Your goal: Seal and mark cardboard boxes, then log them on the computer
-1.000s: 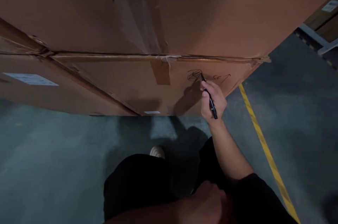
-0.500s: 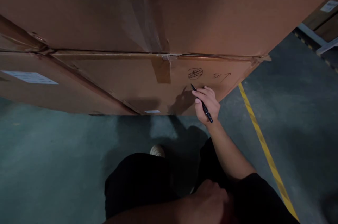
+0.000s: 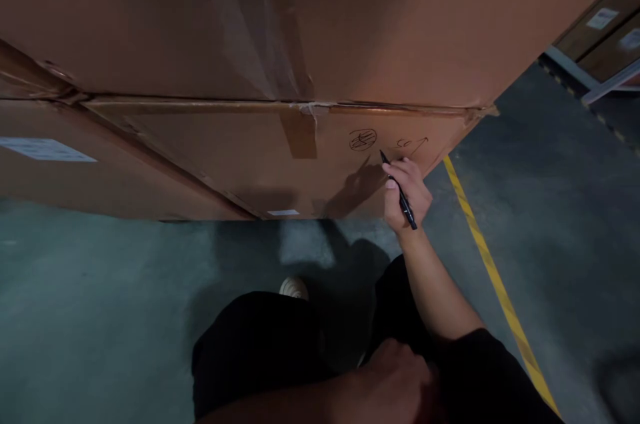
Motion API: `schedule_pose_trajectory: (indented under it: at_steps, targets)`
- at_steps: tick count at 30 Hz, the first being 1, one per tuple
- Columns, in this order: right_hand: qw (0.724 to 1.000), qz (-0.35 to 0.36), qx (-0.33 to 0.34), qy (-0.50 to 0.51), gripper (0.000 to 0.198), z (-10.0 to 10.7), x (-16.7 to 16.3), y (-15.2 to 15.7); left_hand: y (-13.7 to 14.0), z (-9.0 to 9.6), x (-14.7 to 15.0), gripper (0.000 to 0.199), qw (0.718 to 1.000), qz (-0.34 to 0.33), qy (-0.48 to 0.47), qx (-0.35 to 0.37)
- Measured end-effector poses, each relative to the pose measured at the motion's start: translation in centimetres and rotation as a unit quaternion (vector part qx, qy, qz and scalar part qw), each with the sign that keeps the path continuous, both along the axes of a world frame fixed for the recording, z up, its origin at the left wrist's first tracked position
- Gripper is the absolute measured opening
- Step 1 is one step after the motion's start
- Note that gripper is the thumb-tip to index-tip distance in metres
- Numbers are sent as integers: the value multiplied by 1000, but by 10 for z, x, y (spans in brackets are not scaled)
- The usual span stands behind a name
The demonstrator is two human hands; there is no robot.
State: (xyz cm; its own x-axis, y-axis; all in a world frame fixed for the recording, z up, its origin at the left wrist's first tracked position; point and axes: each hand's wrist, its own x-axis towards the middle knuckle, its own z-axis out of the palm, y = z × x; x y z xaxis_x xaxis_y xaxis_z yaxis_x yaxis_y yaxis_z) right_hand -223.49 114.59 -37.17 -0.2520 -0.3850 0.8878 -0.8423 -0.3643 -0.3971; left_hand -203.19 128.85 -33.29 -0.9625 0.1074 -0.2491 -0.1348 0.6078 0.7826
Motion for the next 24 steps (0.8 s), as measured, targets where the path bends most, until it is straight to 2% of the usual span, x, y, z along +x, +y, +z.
schedule_pose_trajectory:
  at_steps: [4, 10, 15, 17, 20, 24]
  targets:
    - [1000, 16, 8, 1, 27, 3, 4, 1, 0, 4, -3, 44, 999, -18, -11, -36]
    - [997, 59, 49, 10, 28, -6, 21, -3, -2, 6, -5, 48, 999, -22, -7, -38]
    - [994, 68, 78, 34, 30, -14, 26, -7, -3, 10, -4, 40, 997, -49, -25, -45]
    - [994, 60, 87, 36, 30, -15, 27, -8, -2, 11, -3, 41, 998, -26, -22, -52]
    - [992, 44, 115, 36, 32, -13, 26, -9, 2, 5, 0, 45, 998, -4, -25, -50]
    - [992, 22, 122, 27, 34, -13, 20, -6, 5, -7, -1, 46, 1000, -18, -14, -19]
